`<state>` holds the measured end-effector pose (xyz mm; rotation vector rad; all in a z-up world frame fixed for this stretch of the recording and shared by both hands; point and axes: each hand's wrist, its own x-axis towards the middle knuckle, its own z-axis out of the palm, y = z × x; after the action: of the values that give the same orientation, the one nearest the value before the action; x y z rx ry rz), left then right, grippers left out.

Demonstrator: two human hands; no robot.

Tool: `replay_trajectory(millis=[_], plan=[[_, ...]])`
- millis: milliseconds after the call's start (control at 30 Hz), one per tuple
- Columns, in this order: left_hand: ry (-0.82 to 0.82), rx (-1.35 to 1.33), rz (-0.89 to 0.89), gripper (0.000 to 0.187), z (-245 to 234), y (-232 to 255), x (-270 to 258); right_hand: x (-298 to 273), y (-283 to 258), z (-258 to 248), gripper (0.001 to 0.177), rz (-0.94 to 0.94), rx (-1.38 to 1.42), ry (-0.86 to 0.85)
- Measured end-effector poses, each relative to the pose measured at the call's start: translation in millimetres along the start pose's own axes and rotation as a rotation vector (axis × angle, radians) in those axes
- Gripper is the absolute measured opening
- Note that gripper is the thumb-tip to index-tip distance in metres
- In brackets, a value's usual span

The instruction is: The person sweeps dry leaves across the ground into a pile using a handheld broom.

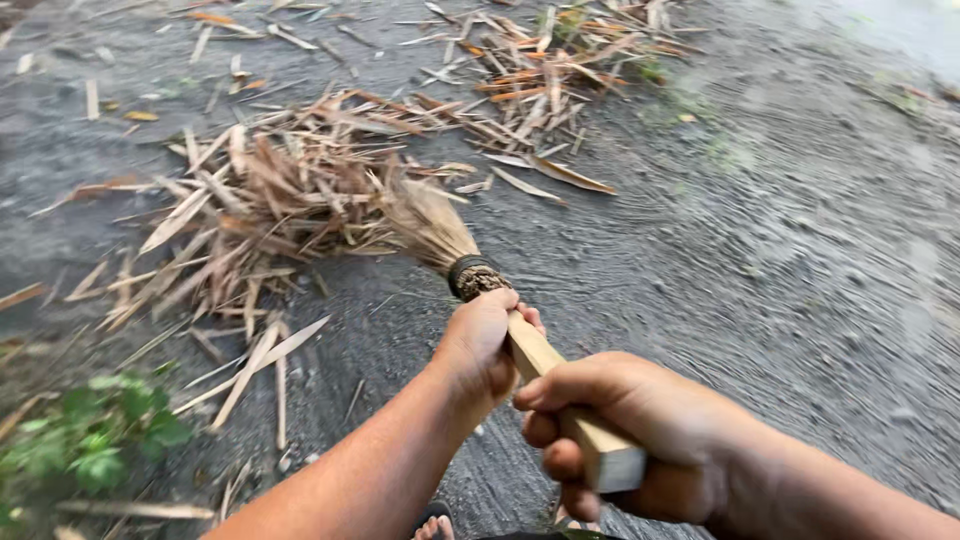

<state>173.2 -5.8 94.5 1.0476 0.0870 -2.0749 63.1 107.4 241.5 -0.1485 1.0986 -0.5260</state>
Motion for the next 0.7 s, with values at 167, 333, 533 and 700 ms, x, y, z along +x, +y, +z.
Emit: replay_trajectory(millis=[167, 333, 533, 700], plan=[[-0.173, 0.271, -0.150, 0.016, 11, -5, 76, 58, -24, -27, 0.014, -0.105, -0.032, 0.005], [-0.026, 0.259, 0.049, 0.015, 36, -23, 103, 50, -46, -95, 0.011, -0.132, 0.007, -0.185], [0.074, 0.223, 0.152, 0.008, 67, -35, 61, 10, -46, -109, 0.023, -0.213, -0.184, -0.144], [0.051, 0.372, 0.133, 0.013, 110, -46, 50, 3, -64, -113, 0.019, -0.118, -0.022, -0.046]])
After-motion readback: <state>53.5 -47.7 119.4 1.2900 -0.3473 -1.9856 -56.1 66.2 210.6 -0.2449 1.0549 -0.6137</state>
